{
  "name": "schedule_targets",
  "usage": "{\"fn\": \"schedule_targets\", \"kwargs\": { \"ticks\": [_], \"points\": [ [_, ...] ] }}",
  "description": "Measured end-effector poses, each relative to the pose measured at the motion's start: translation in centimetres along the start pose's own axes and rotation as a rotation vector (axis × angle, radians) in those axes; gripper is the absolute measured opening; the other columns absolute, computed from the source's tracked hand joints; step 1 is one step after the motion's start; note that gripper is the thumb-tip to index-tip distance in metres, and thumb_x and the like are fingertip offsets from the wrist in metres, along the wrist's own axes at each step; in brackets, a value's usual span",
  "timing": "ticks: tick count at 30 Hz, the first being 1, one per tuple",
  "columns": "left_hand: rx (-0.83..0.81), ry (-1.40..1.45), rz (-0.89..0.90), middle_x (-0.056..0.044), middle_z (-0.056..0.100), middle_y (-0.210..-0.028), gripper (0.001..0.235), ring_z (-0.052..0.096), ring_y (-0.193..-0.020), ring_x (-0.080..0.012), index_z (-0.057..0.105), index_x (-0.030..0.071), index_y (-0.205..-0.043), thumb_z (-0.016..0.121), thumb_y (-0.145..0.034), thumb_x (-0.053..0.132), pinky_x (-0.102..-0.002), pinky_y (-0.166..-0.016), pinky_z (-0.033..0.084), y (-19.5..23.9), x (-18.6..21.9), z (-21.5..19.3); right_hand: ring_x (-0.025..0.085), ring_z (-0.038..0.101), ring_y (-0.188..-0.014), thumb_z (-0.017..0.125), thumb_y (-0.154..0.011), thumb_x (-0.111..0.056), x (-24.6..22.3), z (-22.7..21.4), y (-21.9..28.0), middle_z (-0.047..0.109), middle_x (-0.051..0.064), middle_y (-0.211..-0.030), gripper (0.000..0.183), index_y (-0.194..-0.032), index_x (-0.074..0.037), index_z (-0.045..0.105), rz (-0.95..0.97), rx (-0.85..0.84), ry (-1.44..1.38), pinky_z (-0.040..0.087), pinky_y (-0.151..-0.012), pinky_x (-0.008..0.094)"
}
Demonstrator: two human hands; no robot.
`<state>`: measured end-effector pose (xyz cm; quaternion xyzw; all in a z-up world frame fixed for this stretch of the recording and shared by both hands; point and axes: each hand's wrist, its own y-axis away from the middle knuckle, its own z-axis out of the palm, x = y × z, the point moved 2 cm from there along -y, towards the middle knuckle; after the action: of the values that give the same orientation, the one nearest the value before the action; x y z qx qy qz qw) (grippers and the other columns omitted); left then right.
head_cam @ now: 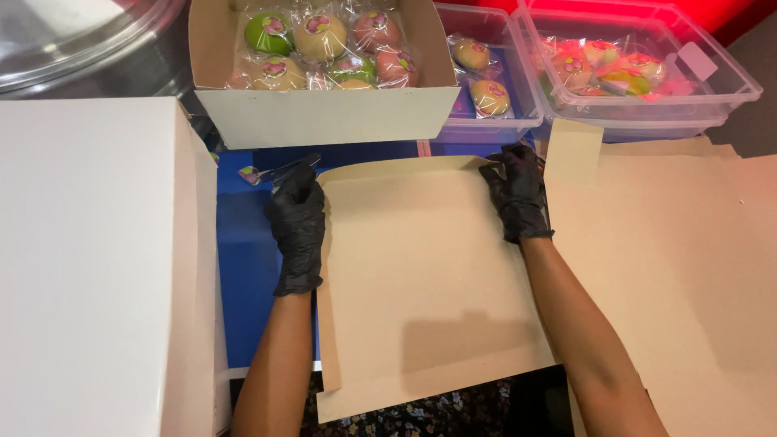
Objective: Assembling cardboard boxes by folding and stapling, then filling them with individually wrapped pastries.
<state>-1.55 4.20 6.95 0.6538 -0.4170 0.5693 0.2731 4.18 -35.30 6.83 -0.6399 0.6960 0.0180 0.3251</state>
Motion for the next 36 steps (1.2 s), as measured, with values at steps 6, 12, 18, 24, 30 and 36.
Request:
{"fn": "schedule_targets", "kwargs": {
  "ticks": [6,12,18,24,30,36],
  "points": [
    [0.063,-0.047,0.016,-0.008,0.079,-0.102,0.027,0.075,-0.096,-0.0310,0.078,0.022,-0.117,0.074,-0.091,0.025,-0.042,-0.082,0.062,0.6,1.2,0.3,0.027,0.069,-0.100,0.075,-0.087,-0.021,-0.3,3.1,0.0,0.068,0.003,-0.101,0.025,-0.112,-0.024,0.076,-0.587,0.199,0.261,0.055,-0.091,0.041],
    [0.076,-0.051,0.003,-0.001,0.079,-0.102,0.027,0.075,-0.097,-0.0243,0.077,0.027,-0.118,0.074,-0.091,0.030,-0.036,-0.079,0.063,-0.1,-1.6,0.8,0.034,0.069,-0.087,0.073,-0.088,-0.013,-3.2,3.2,1.4,0.068,0.008,-0.090,0.015,-0.102,-0.017,0.073,-0.544,0.144,0.029,0.058,-0.075,0.045],
    [0.044,-0.005,-0.042,0.004,0.078,-0.105,0.028,0.075,-0.099,-0.0184,0.076,0.031,-0.119,0.076,-0.091,0.034,-0.032,-0.082,0.062,-0.6,-3.1,1.1,0.033,0.070,-0.093,0.073,-0.084,-0.025,-1.8,4.5,1.6,0.066,0.004,-0.095,0.016,-0.099,-0.021,0.069,-0.479,0.076,0.105,0.061,-0.076,0.047],
    [-0.002,0.069,-0.065,0.002,0.078,-0.113,0.032,0.073,-0.107,-0.0179,0.075,0.029,-0.122,0.079,-0.091,0.031,-0.035,-0.089,0.061,0.1,-0.4,0.9,0.038,0.069,-0.095,0.069,-0.090,-0.019,-9.6,4.4,3.9,0.067,0.009,-0.095,0.016,-0.106,-0.015,0.070,-0.598,-0.009,-0.195,0.059,-0.072,0.047],
    [-0.060,0.199,-0.081,-0.004,0.078,-0.113,0.035,0.073,-0.107,-0.0212,0.075,0.022,-0.121,0.083,-0.089,0.031,-0.039,-0.092,0.061,-1.3,-4.6,2.6,0.036,0.069,-0.085,0.068,-0.093,-0.028,-14.7,6.9,5.3,0.066,0.007,-0.091,0.015,-0.104,-0.018,0.070,-0.578,0.004,-0.013,0.060,-0.070,0.049],
    [-0.138,0.329,-0.193,-0.019,0.070,-0.125,0.044,0.064,-0.120,-0.0328,0.068,0.005,-0.129,0.080,-0.091,0.025,-0.048,-0.105,0.053,-1.5,-4.2,2.8,0.031,0.070,-0.084,0.068,-0.093,-0.038,-18.5,8.0,5.1,0.066,0.002,-0.081,0.016,-0.095,-0.022,0.070,-0.506,-0.031,-0.208,0.059,-0.074,0.041]
  ]
}}
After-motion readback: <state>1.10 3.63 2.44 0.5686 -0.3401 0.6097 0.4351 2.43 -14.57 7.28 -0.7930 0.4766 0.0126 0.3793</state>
